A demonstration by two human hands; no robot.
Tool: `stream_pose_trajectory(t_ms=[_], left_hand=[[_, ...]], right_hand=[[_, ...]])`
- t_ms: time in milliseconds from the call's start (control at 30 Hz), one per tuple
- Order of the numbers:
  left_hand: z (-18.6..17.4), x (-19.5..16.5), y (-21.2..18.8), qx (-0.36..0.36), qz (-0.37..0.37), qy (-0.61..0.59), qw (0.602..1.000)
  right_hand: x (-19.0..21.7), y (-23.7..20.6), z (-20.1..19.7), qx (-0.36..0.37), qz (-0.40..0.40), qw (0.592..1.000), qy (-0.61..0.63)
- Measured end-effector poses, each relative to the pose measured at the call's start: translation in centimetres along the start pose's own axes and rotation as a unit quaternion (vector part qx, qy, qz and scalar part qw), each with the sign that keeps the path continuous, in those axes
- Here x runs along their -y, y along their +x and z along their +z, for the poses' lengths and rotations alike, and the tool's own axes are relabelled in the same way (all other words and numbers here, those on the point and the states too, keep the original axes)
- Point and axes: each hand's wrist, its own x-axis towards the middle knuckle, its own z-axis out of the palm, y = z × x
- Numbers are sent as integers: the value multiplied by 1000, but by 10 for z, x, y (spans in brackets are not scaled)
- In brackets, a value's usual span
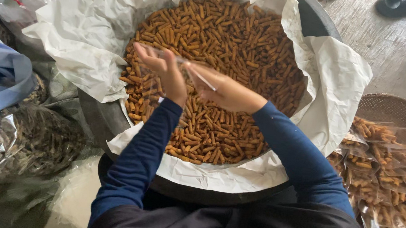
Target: The person sits on the floor and manually packages small, brown, cylindrical snacks from a large basin into clear plastic bags. They repeatedly scoop the snacks by hand, place them into bags, and set the filled bags aside on a nearby tray.
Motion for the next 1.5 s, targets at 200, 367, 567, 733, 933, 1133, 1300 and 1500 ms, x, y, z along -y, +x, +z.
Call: stream_pose_trajectory(t_ms=[200, 367, 567, 733, 933, 1133, 1300, 1500], left_hand=[[-3, 28, -20, 252, -365, -219, 869], [12, 16, -74, 302, -376, -306, 821], [8, -10, -19, 353, -338, -352, 798], [-18, -21, 35, 218, -270, -261, 901], [-67, -3, 83, -28, -205, -271, 940], [-54, 28, 80, -57, -385, -406, 827], [-47, 21, 71, -55, -390, -383, 836], [-39, 19, 66, -65, -416, -363, 831]], right_hand=[[-7, 5, 25, -61, -21, 987, -147], [-22, 7, 18, -138, 13, 988, -61], [-23, 8, 26, -168, 1, 985, -43], [-23, 2, 59, -119, 13, 992, -45], [-79, -15, 37, -168, 176, 933, -266], [-119, -64, 15, 48, 489, 771, -405], [-109, -51, 51, 50, 506, 798, -324], [-91, -19, 70, 196, 379, 883, -196]])
